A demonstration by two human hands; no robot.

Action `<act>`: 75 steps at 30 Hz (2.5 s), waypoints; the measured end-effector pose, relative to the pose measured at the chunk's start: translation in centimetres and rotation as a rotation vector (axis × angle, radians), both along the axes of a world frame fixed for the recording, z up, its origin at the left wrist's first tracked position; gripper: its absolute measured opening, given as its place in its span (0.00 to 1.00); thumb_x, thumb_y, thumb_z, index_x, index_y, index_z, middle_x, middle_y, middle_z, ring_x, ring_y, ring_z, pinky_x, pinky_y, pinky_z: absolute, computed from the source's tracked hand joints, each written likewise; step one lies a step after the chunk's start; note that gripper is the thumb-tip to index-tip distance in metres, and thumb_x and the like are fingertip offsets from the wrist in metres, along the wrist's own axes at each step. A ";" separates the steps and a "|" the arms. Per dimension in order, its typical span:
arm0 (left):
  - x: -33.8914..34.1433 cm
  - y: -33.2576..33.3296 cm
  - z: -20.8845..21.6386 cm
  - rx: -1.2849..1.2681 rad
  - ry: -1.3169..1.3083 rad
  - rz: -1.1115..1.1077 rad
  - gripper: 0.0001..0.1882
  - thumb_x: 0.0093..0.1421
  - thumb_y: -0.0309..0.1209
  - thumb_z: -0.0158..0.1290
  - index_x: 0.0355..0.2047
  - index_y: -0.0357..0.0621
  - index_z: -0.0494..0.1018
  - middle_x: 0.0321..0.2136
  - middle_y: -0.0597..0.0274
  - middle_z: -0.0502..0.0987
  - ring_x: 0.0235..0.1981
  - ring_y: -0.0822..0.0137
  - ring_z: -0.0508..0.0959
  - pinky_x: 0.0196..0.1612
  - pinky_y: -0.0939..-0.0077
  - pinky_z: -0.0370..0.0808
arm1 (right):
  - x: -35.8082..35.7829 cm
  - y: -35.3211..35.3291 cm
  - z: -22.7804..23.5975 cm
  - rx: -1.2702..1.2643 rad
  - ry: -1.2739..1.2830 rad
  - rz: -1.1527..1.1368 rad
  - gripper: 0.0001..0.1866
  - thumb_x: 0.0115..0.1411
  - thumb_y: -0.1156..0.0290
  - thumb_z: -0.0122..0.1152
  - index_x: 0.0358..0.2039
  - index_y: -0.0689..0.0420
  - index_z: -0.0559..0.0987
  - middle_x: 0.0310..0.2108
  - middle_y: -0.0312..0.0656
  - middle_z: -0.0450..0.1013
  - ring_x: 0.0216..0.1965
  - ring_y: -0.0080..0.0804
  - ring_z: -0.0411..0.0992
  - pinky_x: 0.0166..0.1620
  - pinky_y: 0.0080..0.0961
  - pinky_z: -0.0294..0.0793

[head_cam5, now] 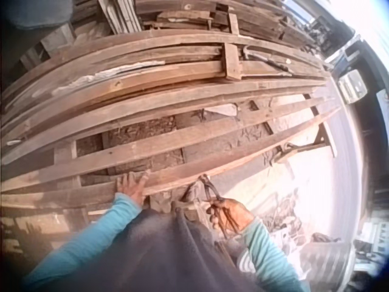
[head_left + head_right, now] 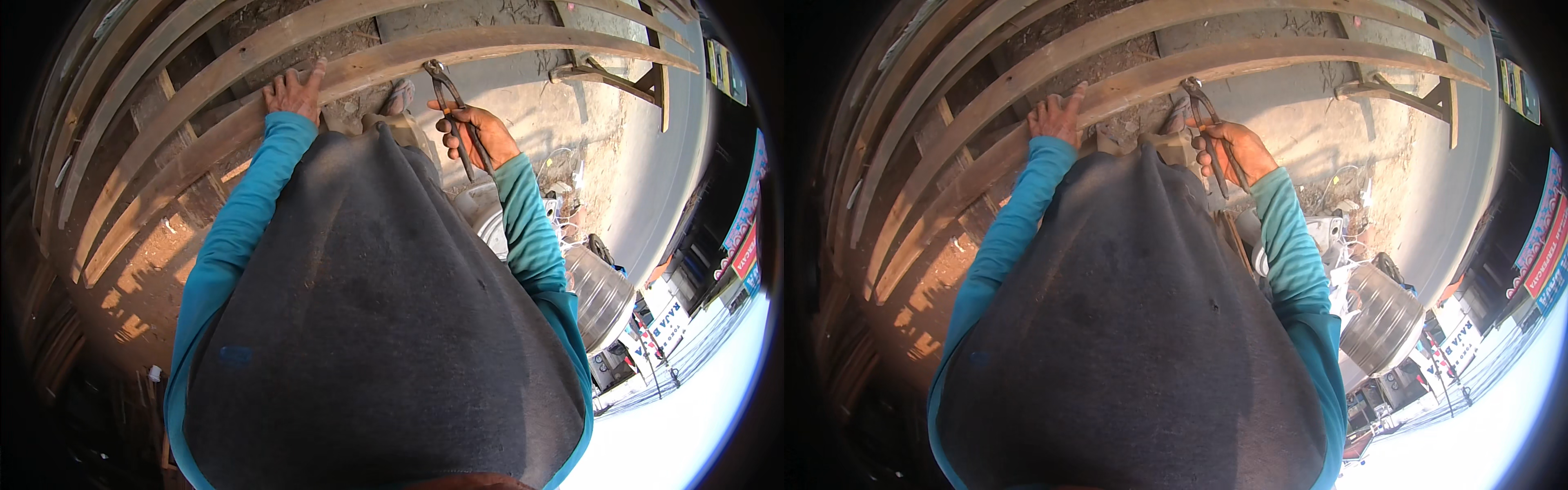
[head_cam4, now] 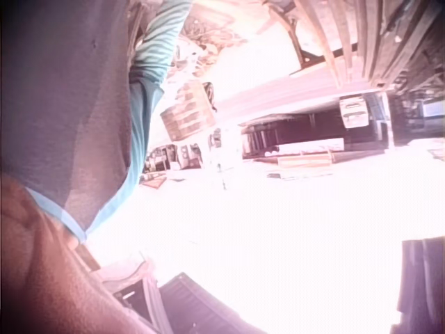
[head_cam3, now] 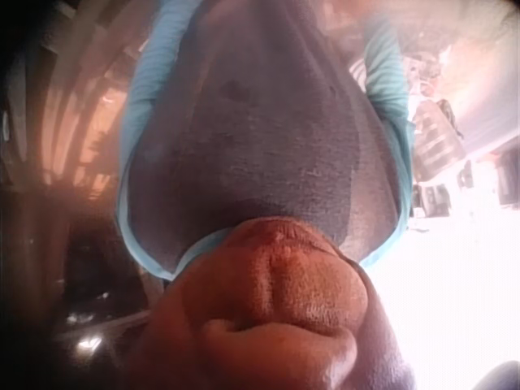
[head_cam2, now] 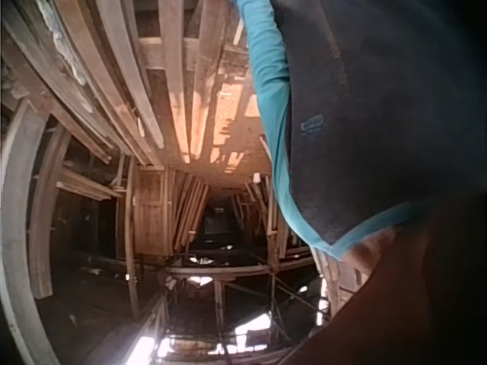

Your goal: The person removes nails from several pieces of salvaged lumber using a pair of pincers. They position the pincers around the head of a nail and pull it out, sometimes using their foot to hold the wood steady.

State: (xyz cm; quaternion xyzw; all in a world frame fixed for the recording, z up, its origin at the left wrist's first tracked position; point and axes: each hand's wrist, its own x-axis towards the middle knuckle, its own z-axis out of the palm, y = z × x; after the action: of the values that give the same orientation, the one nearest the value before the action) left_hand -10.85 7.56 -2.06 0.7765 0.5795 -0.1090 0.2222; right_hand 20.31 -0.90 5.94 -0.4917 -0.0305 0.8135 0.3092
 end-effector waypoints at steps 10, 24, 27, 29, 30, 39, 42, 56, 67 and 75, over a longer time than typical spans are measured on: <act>-0.2 4.1 1.7 -0.269 0.059 -0.055 0.44 0.55 0.29 0.60 0.69 0.70 0.54 0.63 0.47 0.63 0.66 0.44 0.62 0.68 0.45 0.58 | -13.8 -1.8 -10.9 0.340 -0.789 -0.350 0.15 0.68 0.57 0.53 0.38 0.56 0.68 0.21 0.32 0.61 0.17 0.20 0.58 0.19 0.22 0.59; -0.6 3.8 0.8 -0.192 0.015 -0.027 0.41 0.54 0.30 0.63 0.66 0.66 0.59 0.61 0.46 0.66 0.65 0.44 0.64 0.67 0.47 0.59 | -2.7 -2.3 -1.9 0.192 -0.692 0.266 0.25 0.66 0.72 0.38 0.62 0.67 0.62 0.47 0.52 0.76 0.45 0.40 0.79 0.47 0.30 0.80; -0.6 3.1 0.6 -0.158 0.032 -0.020 0.43 0.53 0.30 0.63 0.67 0.70 0.57 0.62 0.45 0.64 0.65 0.42 0.63 0.68 0.42 0.57 | -2.6 -0.7 -0.2 0.167 -0.671 0.313 0.27 0.66 0.71 0.38 0.65 0.68 0.59 0.47 0.51 0.76 0.45 0.39 0.79 0.47 0.31 0.79; -0.6 2.6 0.2 -0.125 0.073 -0.040 0.44 0.54 0.32 0.63 0.67 0.73 0.55 0.62 0.44 0.64 0.63 0.41 0.65 0.66 0.44 0.60 | -2.3 0.0 0.5 0.140 -0.689 0.373 0.28 0.67 0.71 0.38 0.67 0.66 0.58 0.47 0.50 0.76 0.46 0.38 0.79 0.47 0.32 0.79; -0.7 2.1 -0.3 -0.076 0.051 -0.036 0.45 0.53 0.32 0.64 0.67 0.74 0.55 0.61 0.44 0.64 0.63 0.40 0.65 0.66 0.42 0.59 | -2.1 0.2 0.6 0.141 -0.690 0.382 0.28 0.67 0.71 0.38 0.67 0.66 0.58 0.47 0.50 0.76 0.46 0.38 0.79 0.47 0.32 0.79; -1.1 0.7 -1.6 0.038 -0.033 -0.010 0.45 0.52 0.29 0.63 0.67 0.75 0.56 0.58 0.44 0.65 0.61 0.39 0.65 0.64 0.39 0.58 | -1.1 1.6 1.7 0.022 -0.676 0.569 0.29 0.65 0.70 0.46 0.65 0.66 0.60 0.44 0.48 0.77 0.43 0.37 0.78 0.43 0.32 0.80; -1.1 0.6 -1.6 0.040 -0.047 -0.003 0.44 0.53 0.29 0.62 0.67 0.74 0.56 0.58 0.45 0.65 0.60 0.39 0.65 0.64 0.39 0.58 | -1.0 1.6 1.7 0.033 -0.638 0.524 0.30 0.65 0.70 0.46 0.66 0.67 0.58 0.43 0.48 0.76 0.43 0.37 0.78 0.43 0.33 0.80; -0.6 -0.2 -2.4 0.136 -0.032 0.033 0.47 0.51 0.28 0.64 0.67 0.77 0.55 0.56 0.46 0.66 0.59 0.42 0.67 0.62 0.40 0.60 | 0.8 1.8 -0.5 0.093 -0.709 0.674 0.11 0.66 0.67 0.43 0.41 0.62 0.68 0.24 0.42 0.68 0.22 0.33 0.74 0.24 0.36 0.74; -0.8 0.1 -2.5 0.165 0.037 0.009 0.49 0.48 0.29 0.65 0.67 0.80 0.55 0.55 0.48 0.67 0.59 0.44 0.67 0.62 0.44 0.61 | 8.2 6.9 -1.5 1.156 -1.034 1.585 0.12 0.66 0.68 0.53 0.43 0.65 0.72 0.35 0.62 0.75 0.38 0.61 0.74 0.43 0.48 0.74; -0.1 0.1 -1.1 0.132 0.078 -0.054 0.53 0.46 0.27 0.67 0.68 0.80 0.54 0.53 0.50 0.67 0.57 0.46 0.68 0.60 0.47 0.61 | 10.3 11.4 -1.6 1.165 -1.194 1.724 0.09 0.64 0.72 0.55 0.43 0.61 0.75 0.37 0.54 0.78 0.42 0.51 0.78 0.46 0.41 0.78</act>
State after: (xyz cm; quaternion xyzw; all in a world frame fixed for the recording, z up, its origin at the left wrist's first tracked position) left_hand -10.91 7.66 -3.19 0.7999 0.5725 -0.1066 0.1450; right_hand 30.64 10.53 4.33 -0.3953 -0.8518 0.2606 -0.2243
